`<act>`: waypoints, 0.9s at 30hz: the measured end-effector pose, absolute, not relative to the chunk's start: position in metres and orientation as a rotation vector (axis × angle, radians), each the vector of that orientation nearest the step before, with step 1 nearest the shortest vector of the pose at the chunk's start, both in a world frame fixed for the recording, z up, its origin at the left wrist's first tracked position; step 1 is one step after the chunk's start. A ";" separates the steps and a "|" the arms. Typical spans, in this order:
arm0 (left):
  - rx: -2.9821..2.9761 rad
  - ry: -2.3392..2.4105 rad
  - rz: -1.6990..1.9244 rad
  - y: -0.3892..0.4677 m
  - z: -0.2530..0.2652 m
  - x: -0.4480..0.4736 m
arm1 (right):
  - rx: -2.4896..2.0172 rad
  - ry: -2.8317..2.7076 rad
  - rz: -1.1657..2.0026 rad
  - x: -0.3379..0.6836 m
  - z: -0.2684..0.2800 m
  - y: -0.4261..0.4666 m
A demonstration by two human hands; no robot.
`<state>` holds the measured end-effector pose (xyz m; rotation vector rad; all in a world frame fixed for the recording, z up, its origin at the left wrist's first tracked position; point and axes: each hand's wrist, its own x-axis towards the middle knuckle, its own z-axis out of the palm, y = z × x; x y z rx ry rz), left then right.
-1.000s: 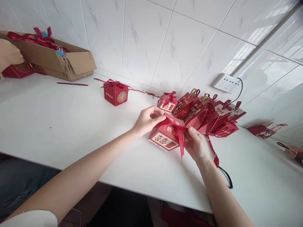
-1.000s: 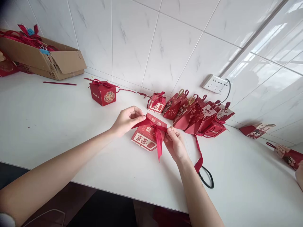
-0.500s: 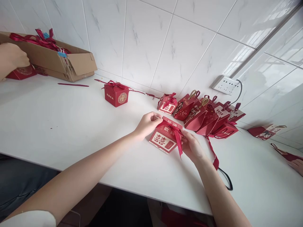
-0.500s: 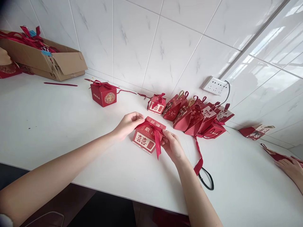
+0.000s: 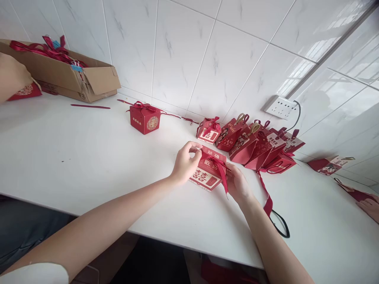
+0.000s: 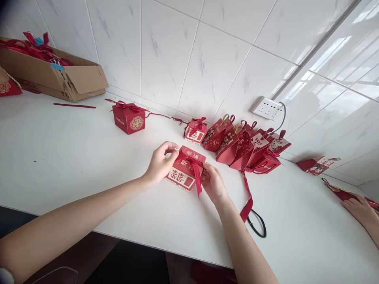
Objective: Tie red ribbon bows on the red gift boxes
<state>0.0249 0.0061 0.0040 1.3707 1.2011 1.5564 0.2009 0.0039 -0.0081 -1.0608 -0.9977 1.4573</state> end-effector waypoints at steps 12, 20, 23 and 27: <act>1.500 1.228 1.440 0.007 0.010 0.017 | -1.044 -1.014 1.443 0.204 -0.008 0.005; 1.500 1.176 1.398 0.011 0.011 0.014 | -1.039 -1.024 1.472 0.206 -0.010 0.007; 1.519 1.171 1.396 0.012 0.009 0.014 | -1.033 -1.029 1.472 0.207 -0.012 0.008; 1.562 1.212 1.368 0.010 0.012 0.014 | -1.027 -1.003 1.476 0.207 -0.011 0.007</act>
